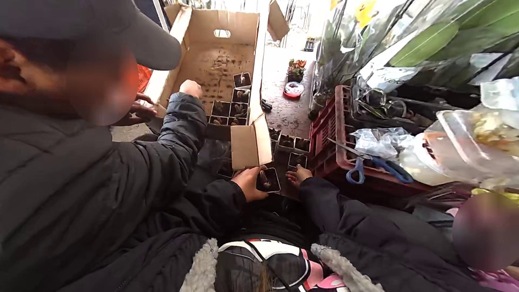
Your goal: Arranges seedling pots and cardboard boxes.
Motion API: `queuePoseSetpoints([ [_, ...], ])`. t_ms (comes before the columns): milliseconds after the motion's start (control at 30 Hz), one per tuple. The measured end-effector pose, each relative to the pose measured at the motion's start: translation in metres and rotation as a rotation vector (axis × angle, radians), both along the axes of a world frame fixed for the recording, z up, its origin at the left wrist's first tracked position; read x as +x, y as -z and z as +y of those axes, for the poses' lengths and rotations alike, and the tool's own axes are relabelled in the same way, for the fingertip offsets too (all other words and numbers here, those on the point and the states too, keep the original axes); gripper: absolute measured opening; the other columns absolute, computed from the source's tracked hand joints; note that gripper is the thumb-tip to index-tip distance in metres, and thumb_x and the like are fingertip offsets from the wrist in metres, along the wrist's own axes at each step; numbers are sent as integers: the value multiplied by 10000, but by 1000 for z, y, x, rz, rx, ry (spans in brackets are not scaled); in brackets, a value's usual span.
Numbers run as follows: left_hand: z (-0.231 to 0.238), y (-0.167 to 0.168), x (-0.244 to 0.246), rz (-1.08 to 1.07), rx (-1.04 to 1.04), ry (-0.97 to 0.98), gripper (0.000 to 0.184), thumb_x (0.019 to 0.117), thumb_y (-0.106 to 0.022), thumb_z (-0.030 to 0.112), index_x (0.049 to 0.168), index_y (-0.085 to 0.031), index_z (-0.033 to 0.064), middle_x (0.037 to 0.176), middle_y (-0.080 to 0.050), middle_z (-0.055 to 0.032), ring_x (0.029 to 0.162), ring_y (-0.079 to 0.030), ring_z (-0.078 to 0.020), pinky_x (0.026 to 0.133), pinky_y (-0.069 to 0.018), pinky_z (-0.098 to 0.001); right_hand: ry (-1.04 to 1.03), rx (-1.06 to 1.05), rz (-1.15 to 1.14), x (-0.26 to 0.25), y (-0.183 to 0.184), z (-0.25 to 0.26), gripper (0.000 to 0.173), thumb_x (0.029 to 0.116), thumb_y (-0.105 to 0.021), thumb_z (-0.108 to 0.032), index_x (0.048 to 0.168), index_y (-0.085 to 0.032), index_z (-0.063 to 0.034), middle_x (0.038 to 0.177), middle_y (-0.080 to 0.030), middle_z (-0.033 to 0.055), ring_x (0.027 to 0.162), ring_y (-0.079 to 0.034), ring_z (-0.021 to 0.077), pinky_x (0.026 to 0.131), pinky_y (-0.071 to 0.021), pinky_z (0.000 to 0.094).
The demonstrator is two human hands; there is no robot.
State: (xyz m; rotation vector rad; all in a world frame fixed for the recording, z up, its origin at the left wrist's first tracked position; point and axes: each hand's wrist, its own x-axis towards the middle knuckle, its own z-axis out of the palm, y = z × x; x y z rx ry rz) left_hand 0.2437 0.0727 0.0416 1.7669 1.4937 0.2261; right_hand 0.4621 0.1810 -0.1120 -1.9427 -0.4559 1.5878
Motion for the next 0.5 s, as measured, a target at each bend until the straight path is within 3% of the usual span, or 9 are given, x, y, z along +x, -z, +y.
queuePoseSetpoints([
  [133,3,0,0,-12,-15,29,860,792,-884,248,1520,-459,76,1267,-683,-216,1199,-661,-358,1069,-480,-594,34,23,-18,0,0,0,473,1131,-295,-319,1481,-396,-18,1230,-646,193,928,-670,219,767,-536,377],
  [200,4,3,1,-14,-16,36,863,790,-885,248,1522,-457,85,1277,-683,-202,1213,-656,-348,1075,-473,-601,51,8,-19,1,2,1,497,1128,-300,-348,1494,-376,-20,1246,-641,198,950,-671,231,781,-539,387],
  [267,4,4,3,-15,-16,33,860,787,-889,249,1518,-461,101,1278,-685,-194,1215,-655,-347,1067,-476,-610,64,8,-30,2,5,1,520,1130,-303,-377,1490,-373,-8,1220,-645,202,934,-673,233,774,-542,389],
  [500,3,12,5,-26,-34,72,868,783,-882,205,1523,-447,81,1303,-667,-212,1233,-644,-354,1056,-486,-606,45,-5,-87,2,2,0,391,1099,-372,-251,1389,-479,-12,1097,-637,146,801,-609,168,684,-501,337],
])
